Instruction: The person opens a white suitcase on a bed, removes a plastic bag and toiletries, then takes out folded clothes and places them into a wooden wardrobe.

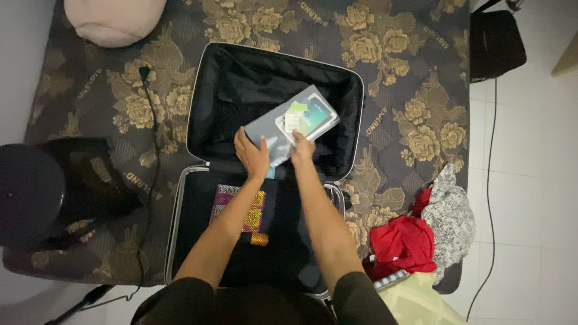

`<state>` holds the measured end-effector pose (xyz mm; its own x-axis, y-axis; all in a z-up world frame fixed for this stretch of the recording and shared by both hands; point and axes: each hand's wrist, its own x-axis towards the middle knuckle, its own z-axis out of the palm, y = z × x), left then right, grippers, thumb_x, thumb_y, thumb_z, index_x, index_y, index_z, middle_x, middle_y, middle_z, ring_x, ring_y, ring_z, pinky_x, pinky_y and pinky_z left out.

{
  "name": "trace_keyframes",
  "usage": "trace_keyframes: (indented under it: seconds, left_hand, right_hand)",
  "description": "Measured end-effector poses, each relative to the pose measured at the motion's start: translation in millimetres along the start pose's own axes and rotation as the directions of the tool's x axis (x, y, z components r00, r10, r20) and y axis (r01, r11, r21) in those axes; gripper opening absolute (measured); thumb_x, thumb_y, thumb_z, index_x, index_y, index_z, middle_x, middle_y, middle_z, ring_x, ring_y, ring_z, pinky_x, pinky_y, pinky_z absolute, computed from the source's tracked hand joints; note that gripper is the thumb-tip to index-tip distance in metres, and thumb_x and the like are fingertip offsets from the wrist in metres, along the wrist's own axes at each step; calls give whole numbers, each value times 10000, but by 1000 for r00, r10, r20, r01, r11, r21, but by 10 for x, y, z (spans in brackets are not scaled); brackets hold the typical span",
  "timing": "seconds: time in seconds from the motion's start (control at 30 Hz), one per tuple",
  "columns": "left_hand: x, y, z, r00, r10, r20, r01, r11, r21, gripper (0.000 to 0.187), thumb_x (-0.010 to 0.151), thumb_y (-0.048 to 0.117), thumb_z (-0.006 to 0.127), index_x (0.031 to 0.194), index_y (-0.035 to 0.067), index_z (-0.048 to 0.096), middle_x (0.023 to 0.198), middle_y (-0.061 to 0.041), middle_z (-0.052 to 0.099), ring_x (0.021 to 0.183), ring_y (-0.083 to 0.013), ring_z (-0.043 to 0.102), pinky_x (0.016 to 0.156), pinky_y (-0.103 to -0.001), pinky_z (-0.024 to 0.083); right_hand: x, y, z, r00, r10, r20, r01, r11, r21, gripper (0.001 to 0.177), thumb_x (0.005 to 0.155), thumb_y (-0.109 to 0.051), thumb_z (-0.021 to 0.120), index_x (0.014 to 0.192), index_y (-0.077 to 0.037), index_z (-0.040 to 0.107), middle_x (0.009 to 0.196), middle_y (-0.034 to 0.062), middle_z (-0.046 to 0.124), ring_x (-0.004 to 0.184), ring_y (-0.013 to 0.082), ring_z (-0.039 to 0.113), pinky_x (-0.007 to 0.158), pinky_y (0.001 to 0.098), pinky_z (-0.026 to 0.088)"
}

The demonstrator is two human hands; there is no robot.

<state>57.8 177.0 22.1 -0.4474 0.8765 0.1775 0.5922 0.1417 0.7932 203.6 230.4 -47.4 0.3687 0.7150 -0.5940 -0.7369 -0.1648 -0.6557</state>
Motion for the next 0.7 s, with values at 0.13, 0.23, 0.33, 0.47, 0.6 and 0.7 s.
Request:
trace_keyframes:
  seconds: [0.13,0.23,0.33,0.47,0.6,0.7]
  left_hand:
    - [-12,-48,-70,996,-65,65,65,998,-1,741,954,297,673,1536,-21,341,1521,-273,401,1401,-455,382,1143,-565,292]
    - [-23,-121,-105,992,-27,120,27,1000,1,722,991,325,650,1542,-18,336,1526,-273,403,1410,-448,387,1153,-559,297]
    - [-28,-184,-144,984,13,176,-16,1000,16,709,1003,349,647,1535,-10,345,1519,-267,415,1415,-441,395,1162,-550,306]
    - [-98,-252,-201,977,39,211,-49,998,41,689,986,339,659,1508,-7,372,1501,-252,428,1390,-433,408,1149,-545,318]
    - [-220,-277,-310,972,107,208,-116,993,29,638,977,278,660,1494,1,409,1487,-244,442,1376,-435,420,1129,-537,328]
    - [-280,-303,-422,964,149,219,-154,988,10,619,959,255,665,1479,14,429,1480,-226,465,1347,-420,452,1131,-516,357]
  right_hand:
    - [-83,233,247,970,107,-219,-66,980,189,481,790,43,807,1229,79,614,1101,156,718,921,320,731,805,472,618]
    - [-71,257,364,957,151,-247,-72,951,302,485,823,17,803,1257,90,599,1139,174,720,962,335,733,856,498,623]
    - [-61,223,398,991,136,-2,-127,934,335,546,870,-113,759,1360,18,556,1300,172,642,1148,351,653,998,522,563]
    - [-62,237,349,862,491,124,-502,861,85,685,980,-384,584,1520,-14,381,1606,230,333,1476,388,262,1146,617,250]
    - [-131,266,318,814,566,130,-564,824,-55,700,1055,-307,557,1573,23,220,1690,252,145,1576,396,134,1232,596,225]
    - [-272,224,222,873,448,195,-403,886,-231,612,1027,-269,576,1517,4,333,1604,224,354,1494,387,340,1187,573,354]
